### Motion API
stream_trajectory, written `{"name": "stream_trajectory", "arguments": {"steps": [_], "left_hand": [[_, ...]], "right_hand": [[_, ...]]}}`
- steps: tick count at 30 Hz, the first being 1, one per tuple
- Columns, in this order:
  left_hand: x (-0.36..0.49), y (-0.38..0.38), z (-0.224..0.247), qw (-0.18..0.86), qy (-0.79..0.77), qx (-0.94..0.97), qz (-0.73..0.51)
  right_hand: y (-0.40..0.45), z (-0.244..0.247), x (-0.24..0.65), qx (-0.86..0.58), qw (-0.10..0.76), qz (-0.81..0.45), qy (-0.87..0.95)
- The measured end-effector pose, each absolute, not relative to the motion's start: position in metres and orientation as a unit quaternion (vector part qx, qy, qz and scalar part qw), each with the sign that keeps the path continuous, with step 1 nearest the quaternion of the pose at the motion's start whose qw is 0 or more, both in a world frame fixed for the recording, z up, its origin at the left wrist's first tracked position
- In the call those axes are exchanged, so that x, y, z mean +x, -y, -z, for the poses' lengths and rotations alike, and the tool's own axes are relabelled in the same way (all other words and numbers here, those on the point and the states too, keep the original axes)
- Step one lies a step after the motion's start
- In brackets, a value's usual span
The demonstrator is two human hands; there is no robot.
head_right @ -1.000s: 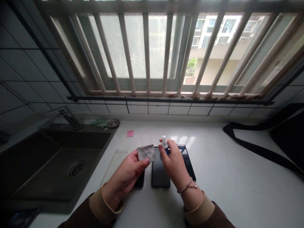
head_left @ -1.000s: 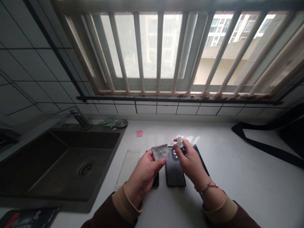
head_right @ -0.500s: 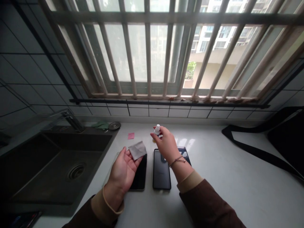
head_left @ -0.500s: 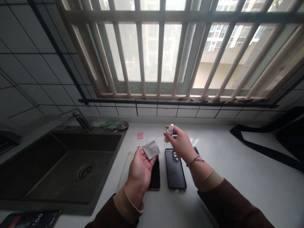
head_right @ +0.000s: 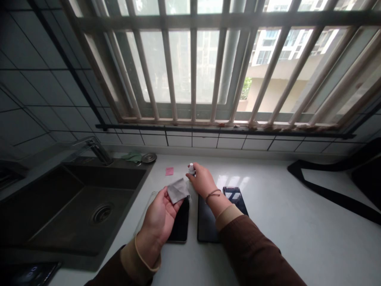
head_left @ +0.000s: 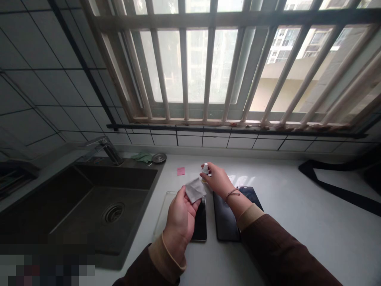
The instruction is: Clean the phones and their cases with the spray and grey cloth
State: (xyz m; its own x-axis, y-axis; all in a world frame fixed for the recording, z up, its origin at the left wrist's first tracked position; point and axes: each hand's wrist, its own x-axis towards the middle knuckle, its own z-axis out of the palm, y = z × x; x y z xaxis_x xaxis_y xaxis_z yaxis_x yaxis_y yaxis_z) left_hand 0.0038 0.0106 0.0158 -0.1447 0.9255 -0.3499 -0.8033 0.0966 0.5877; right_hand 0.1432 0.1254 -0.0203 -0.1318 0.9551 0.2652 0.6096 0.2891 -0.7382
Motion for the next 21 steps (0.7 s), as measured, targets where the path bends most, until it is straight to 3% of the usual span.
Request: {"name": "stream_trajectory", "arguments": {"steps": [11,21], "left_hand": [[0.005,-0.010,-0.019,0.648,-0.358,0.074,-0.669],[0.006,-0.010,-0.018,0.653,-0.373,0.071,-0.655]], "right_hand": [[-0.117,0.003,0.182,-0.571,0.350,-0.173,0.722],[-0.115,0.020,0.225,-0.646,0.207,-0.094,0.728]]}}
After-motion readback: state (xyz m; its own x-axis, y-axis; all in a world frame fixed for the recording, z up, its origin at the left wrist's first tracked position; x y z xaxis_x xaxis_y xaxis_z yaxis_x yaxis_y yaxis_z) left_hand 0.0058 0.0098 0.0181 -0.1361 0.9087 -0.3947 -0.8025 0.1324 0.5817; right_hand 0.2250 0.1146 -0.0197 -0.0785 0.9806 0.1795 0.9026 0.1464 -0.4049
